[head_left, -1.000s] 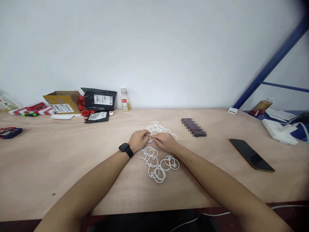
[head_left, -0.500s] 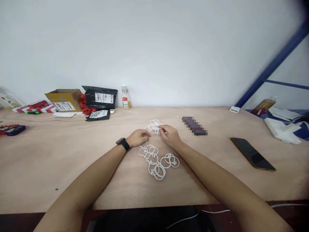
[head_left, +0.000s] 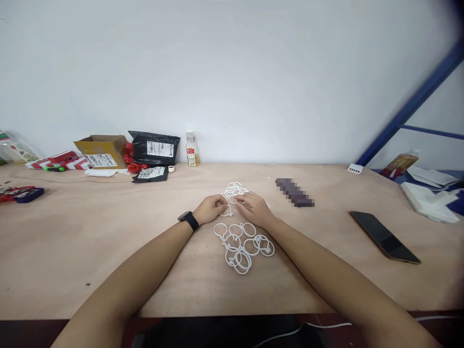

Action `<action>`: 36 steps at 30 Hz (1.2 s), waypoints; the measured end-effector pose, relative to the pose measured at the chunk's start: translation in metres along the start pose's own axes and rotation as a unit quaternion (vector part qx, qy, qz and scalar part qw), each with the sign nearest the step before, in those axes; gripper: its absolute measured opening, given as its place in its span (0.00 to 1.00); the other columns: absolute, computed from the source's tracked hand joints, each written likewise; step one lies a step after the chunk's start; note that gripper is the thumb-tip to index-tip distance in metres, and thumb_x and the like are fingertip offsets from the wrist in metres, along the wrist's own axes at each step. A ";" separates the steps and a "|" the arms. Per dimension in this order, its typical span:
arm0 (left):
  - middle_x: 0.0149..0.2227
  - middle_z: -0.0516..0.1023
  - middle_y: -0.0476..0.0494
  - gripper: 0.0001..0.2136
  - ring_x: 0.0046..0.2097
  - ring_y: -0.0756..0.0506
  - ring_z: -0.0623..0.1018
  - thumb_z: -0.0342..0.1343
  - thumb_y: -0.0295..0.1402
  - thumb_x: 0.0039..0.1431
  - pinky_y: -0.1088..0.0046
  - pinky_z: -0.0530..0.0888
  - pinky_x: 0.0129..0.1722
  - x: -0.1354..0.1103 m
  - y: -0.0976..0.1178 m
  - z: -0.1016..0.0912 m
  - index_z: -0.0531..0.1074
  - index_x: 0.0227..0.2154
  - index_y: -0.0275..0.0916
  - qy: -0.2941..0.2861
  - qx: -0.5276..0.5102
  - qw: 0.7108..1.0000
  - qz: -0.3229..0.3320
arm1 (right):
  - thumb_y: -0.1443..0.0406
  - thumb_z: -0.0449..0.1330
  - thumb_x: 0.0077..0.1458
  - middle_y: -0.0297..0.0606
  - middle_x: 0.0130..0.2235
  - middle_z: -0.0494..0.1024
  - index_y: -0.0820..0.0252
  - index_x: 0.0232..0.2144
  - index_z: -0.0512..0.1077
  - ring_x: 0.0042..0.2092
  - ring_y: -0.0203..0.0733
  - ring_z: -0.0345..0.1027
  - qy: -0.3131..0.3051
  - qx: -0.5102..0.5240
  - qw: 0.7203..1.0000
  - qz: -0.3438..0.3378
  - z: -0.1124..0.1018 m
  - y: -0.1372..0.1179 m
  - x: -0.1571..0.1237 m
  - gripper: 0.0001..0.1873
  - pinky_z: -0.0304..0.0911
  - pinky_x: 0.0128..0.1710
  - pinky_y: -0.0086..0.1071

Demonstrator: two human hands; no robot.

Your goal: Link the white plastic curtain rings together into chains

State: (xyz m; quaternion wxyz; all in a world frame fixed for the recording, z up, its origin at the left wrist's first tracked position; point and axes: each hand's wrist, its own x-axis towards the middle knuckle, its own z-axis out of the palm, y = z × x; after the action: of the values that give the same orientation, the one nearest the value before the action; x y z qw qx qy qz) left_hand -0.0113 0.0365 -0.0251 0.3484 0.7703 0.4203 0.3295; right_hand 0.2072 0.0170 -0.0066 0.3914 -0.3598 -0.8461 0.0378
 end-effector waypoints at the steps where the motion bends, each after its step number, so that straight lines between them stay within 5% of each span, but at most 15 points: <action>1: 0.26 0.73 0.50 0.08 0.26 0.52 0.69 0.55 0.35 0.55 0.77 0.67 0.27 0.000 0.000 0.000 0.72 0.34 0.35 0.014 -0.015 1.000 -0.003 | 0.62 0.55 0.60 0.41 0.41 0.80 0.57 0.44 0.74 0.44 0.44 0.72 -0.011 0.004 1.000 -0.004 -0.001 -0.003 0.000 0.12 0.66 0.47 0.41; 8: 0.29 0.77 0.48 0.07 0.27 0.52 0.72 0.52 0.33 0.58 0.76 0.68 0.29 -0.005 0.013 -0.002 0.72 0.36 0.37 0.092 0.067 0.993 0.042 | 0.57 0.59 0.58 0.40 0.37 0.80 0.57 0.45 0.73 0.38 0.42 0.73 -0.043 0.002 0.998 -0.048 0.000 -0.006 -0.001 0.15 0.67 0.41 0.37; 13: 0.28 0.76 0.49 0.09 0.28 0.50 0.73 0.51 0.31 0.59 0.74 0.68 0.31 -0.010 0.022 -0.001 0.72 0.41 0.38 0.107 0.167 0.977 0.084 | 0.63 0.54 0.61 0.40 0.38 0.81 0.57 0.42 0.73 0.38 0.41 0.74 -0.023 -0.003 0.997 -0.069 0.003 -0.007 -0.001 0.10 0.67 0.40 0.35; 19: 0.36 0.76 0.46 0.17 0.29 0.51 0.72 0.52 0.41 0.61 0.73 0.69 0.32 -0.009 0.023 -0.002 0.67 0.50 0.38 0.086 0.124 0.986 0.073 | 0.65 0.54 0.61 0.39 0.37 0.80 0.57 0.38 0.74 0.39 0.42 0.73 0.036 0.012 0.999 0.000 0.002 -0.004 -0.001 0.09 0.67 0.41 0.36; 24: 0.27 0.73 0.50 0.17 0.28 0.50 0.71 0.53 0.46 0.59 0.74 0.67 0.30 -0.011 0.025 -0.004 0.70 0.41 0.37 0.002 0.125 0.990 0.070 | 0.66 0.54 0.60 0.40 0.37 0.80 0.57 0.37 0.74 0.40 0.43 0.74 0.108 0.013 0.993 0.051 -0.003 0.001 0.002 0.08 0.67 0.42 0.37; 28: 0.31 0.75 0.47 0.19 0.33 0.48 0.73 0.58 0.50 0.53 0.73 0.68 0.35 -0.015 0.034 -0.002 0.73 0.37 0.38 -0.102 0.176 0.967 0.152 | 0.66 0.53 0.60 0.39 0.38 0.80 0.57 0.37 0.74 0.41 0.43 0.74 0.116 0.004 0.991 0.066 -0.001 0.007 0.002 0.09 0.67 0.44 0.37; 31: 0.37 0.75 0.43 0.21 0.39 0.46 0.74 0.60 0.51 0.50 0.71 0.69 0.41 -0.017 0.038 0.002 0.74 0.38 0.38 -0.122 0.188 0.955 0.193 | 0.65 0.53 0.61 0.40 0.40 0.80 0.57 0.39 0.74 0.43 0.44 0.73 0.092 -0.015 0.994 0.062 0.003 0.013 0.001 0.10 0.67 0.46 0.39; 36: 0.38 0.75 0.44 0.15 0.40 0.46 0.74 0.62 0.43 0.51 0.72 0.70 0.42 -0.014 0.035 0.006 0.76 0.38 0.39 -0.124 0.159 0.966 0.164 | 0.65 0.56 0.59 0.42 0.47 0.78 0.56 0.44 0.75 0.49 0.48 0.69 0.078 -0.067 0.994 0.042 0.002 0.014 0.001 0.12 0.64 0.51 0.46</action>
State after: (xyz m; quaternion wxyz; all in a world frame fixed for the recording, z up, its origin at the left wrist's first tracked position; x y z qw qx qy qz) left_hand 0.0022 0.0085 -0.0035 0.2116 0.9091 0.2885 0.2132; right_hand 0.2140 0.0284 -0.0122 0.4293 -0.4220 -0.7979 -0.0311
